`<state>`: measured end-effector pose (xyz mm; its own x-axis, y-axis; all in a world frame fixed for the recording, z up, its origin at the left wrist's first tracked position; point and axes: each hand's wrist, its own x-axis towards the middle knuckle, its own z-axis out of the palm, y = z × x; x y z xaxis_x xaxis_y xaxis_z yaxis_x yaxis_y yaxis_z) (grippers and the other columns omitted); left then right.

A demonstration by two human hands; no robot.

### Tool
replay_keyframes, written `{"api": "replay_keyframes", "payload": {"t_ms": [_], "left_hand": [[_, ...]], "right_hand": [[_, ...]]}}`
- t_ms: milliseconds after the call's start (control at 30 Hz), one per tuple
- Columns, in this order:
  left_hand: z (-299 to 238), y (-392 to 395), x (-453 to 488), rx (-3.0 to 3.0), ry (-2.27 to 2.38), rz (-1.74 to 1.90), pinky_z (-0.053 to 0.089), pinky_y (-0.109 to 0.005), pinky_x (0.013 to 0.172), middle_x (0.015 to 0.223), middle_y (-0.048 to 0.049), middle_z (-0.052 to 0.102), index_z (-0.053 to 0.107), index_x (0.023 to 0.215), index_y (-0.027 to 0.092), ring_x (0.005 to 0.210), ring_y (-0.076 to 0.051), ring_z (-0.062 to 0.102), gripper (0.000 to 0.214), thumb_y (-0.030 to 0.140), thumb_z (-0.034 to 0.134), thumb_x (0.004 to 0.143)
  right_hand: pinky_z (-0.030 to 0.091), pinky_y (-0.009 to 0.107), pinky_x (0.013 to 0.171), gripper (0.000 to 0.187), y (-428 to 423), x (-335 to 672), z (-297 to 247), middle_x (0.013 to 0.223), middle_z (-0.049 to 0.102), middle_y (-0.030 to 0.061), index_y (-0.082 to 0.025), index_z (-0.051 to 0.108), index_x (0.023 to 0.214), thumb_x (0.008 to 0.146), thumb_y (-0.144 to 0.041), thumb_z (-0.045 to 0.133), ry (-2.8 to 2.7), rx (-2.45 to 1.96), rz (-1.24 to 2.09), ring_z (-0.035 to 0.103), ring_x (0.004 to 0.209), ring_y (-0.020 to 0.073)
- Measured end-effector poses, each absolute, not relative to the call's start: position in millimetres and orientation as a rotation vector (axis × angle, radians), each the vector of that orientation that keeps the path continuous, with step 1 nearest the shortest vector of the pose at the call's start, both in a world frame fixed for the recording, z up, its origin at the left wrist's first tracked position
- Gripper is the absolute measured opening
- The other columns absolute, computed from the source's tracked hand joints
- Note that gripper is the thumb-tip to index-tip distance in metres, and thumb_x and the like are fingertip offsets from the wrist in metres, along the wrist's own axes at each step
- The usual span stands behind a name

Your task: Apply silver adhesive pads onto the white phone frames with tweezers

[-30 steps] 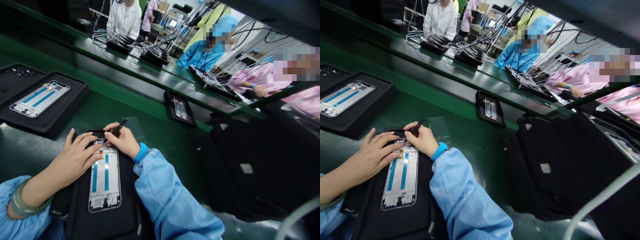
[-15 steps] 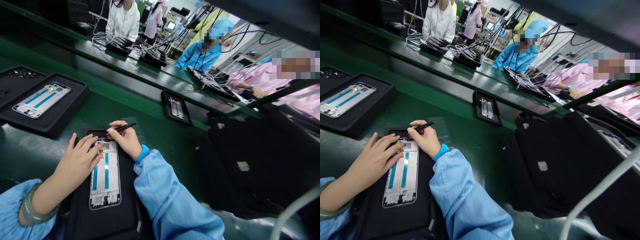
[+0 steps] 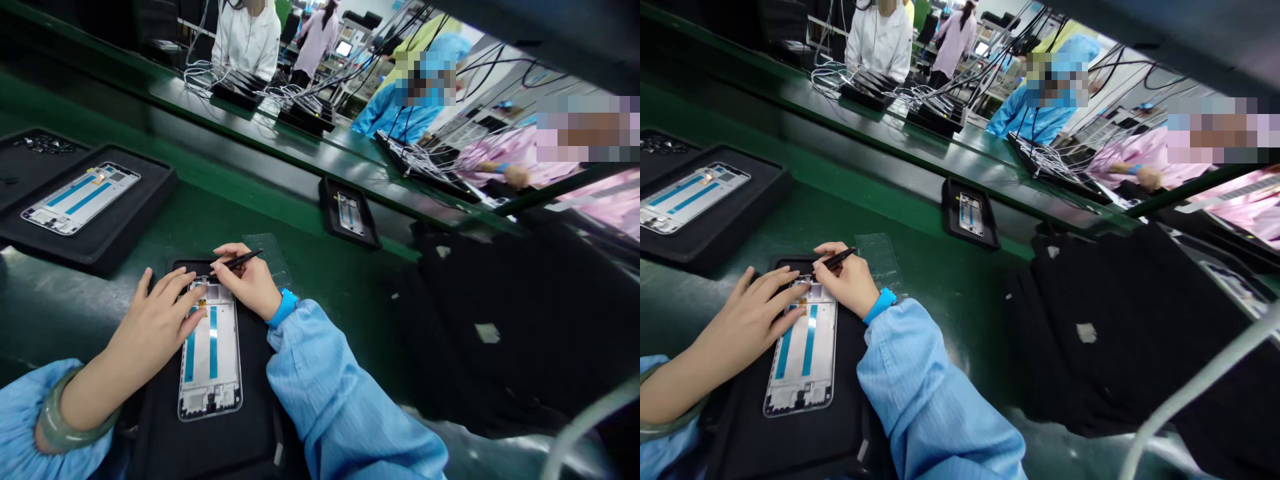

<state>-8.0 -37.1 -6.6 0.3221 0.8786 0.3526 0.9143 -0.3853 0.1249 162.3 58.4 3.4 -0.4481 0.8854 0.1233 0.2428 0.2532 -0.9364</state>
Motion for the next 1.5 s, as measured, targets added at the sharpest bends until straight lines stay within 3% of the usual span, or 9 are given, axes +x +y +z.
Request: {"api": "replay_keyframes", "payload": {"t_ms": [400, 667, 900, 1500], "left_hand": [[-8, -37, -8, -2.445, -1.645, -0.548, 0.038, -0.065, 0.097, 0.122, -0.0154, 0.062, 0.061, 0.118, 0.017, 0.116, -0.034, 0.056, 0.036, 0.035, 0.039, 0.096], [-8, -37, -7, -2.451, -1.646, -0.539, 0.037, -0.065, 0.098, 0.122, -0.0178, 0.061, 0.061, 0.116, 0.015, 0.117, -0.035, 0.055, 0.036, 0.035, 0.038, 0.096], [-8, -37, -8, -2.447, -1.638, -0.551, 0.040, -0.065, 0.096, 0.120, -0.0152, 0.062, 0.060, 0.117, 0.018, 0.116, -0.034, 0.055, 0.034, 0.035, 0.040, 0.096], [-9, -37, -8, -2.478, -1.722, -0.554, 0.036, -0.065, 0.099, 0.123, -0.0145, 0.060, 0.060, 0.118, 0.020, 0.120, -0.034, 0.053, 0.034, 0.035, 0.042, 0.095]], "right_hand": [[0.055, 0.028, 0.071, 0.020, 57, 162, 3, 0.085, 0.066, 0.0015, -0.020, 0.059, 0.104, 0.085, -0.026, 0.057, -1.968, -0.985, 1.056, 0.066, 0.074, 0.0138], [0.053, 0.031, 0.083, 0.022, 47, 154, 15, 0.096, 0.068, 0.0056, -0.020, 0.060, 0.108, 0.088, -0.021, 0.050, -2.308, -0.863, 0.631, 0.066, 0.088, 0.0165], [0.055, 0.028, 0.072, 0.023, 58, 161, 2, 0.084, 0.066, 0.0019, -0.018, 0.058, 0.106, 0.086, -0.028, 0.058, -1.905, -1.008, 1.092, 0.067, 0.075, 0.0143], [0.055, 0.027, 0.074, 0.023, 57, 159, 7, 0.087, 0.068, 0.0011, -0.019, 0.061, 0.106, 0.085, -0.028, 0.060, -1.951, -1.013, 1.093, 0.067, 0.077, 0.0132]]}}
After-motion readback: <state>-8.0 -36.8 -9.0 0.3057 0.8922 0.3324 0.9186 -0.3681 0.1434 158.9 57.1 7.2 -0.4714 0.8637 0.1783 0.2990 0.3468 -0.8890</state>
